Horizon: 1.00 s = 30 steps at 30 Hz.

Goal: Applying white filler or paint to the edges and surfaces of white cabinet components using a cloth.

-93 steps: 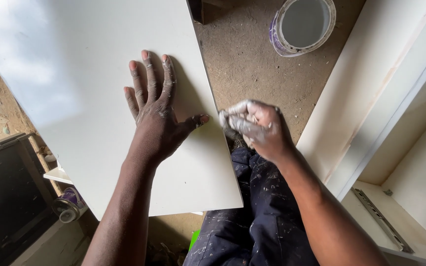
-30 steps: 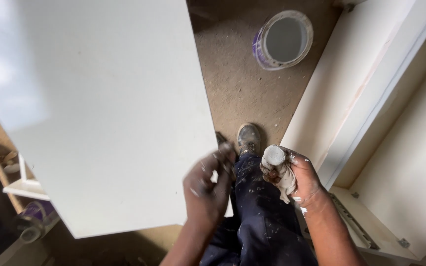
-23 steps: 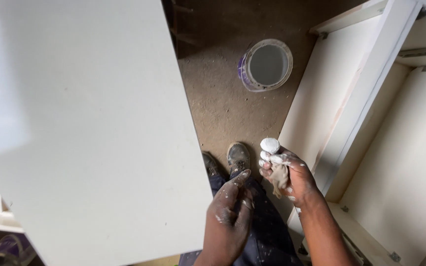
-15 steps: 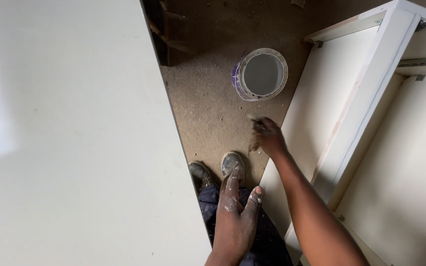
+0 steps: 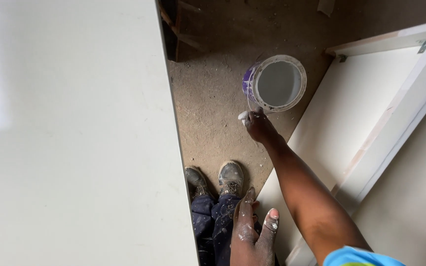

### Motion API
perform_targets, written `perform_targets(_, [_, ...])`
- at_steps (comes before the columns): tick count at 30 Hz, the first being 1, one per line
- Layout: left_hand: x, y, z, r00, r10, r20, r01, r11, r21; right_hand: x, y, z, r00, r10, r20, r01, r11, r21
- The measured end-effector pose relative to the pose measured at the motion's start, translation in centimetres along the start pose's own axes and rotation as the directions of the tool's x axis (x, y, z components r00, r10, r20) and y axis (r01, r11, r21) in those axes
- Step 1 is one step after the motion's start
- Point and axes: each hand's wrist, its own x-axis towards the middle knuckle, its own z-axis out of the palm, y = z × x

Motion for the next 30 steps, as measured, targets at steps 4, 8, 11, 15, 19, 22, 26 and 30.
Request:
perform_targets(4, [-1.7,0.5,0.1,0.998,0.007,0.054,-0.001,0.995,-0.102,-2.9,-3.0,-6.7,0.752,-0.574,-0.325,0.397,0.787,-0.472])
perform_targets(8, [-4.9,2.8,-1.1,0.987,-0.037,0.156,0.065,0.983,-0.174,-8.7,-12.0,-19.6,0.911,0.317,-0.265,-0.064,0.742,0.667])
perform_targets(11, [-6.2,2.2,-2.4,0.944,-0.033,0.328,0.093,0.981,-0.170,-12.0,-13.7,-20.8,0.896,0.443,0.014,-0.310,0.605,0.733])
perform_targets(15, [-7.6,-2.2,-3.9,0.895,-0.037,0.444,0.038,0.999,0.007,-15.2,-13.4,-17.0,0.925,0.371,-0.080,-0.123,0.494,0.861])
perform_targets(19, [-7.5,-9.7,-4.7,0.901,0.032,0.432,-0.106,0.983,0.149,-18.7,-16.4,-13.1,0.912,0.398,-0.105,-0.060,0.379,0.923])
perform_targets(22, [-5.8,-16.2,-5.6,0.923,0.120,0.366,-0.208,0.955,0.211,-21.3,-7.2,-0.4,0.934,0.189,-0.304,-0.017,0.871,0.491])
perform_targets(26, [-6.1,-20.0,-9.6,0.939,0.188,0.287,-0.264,0.930,0.256,-24.8,-10.1,3.0,0.924,-0.128,-0.360,0.109,0.991,-0.074])
perform_targets(30, [-8.3,-22.6,-14.5,0.971,-0.019,0.237,-0.022,0.986,0.168,-28.0,-19.1,3.4,0.953,-0.035,-0.300,0.083,0.985,0.150])
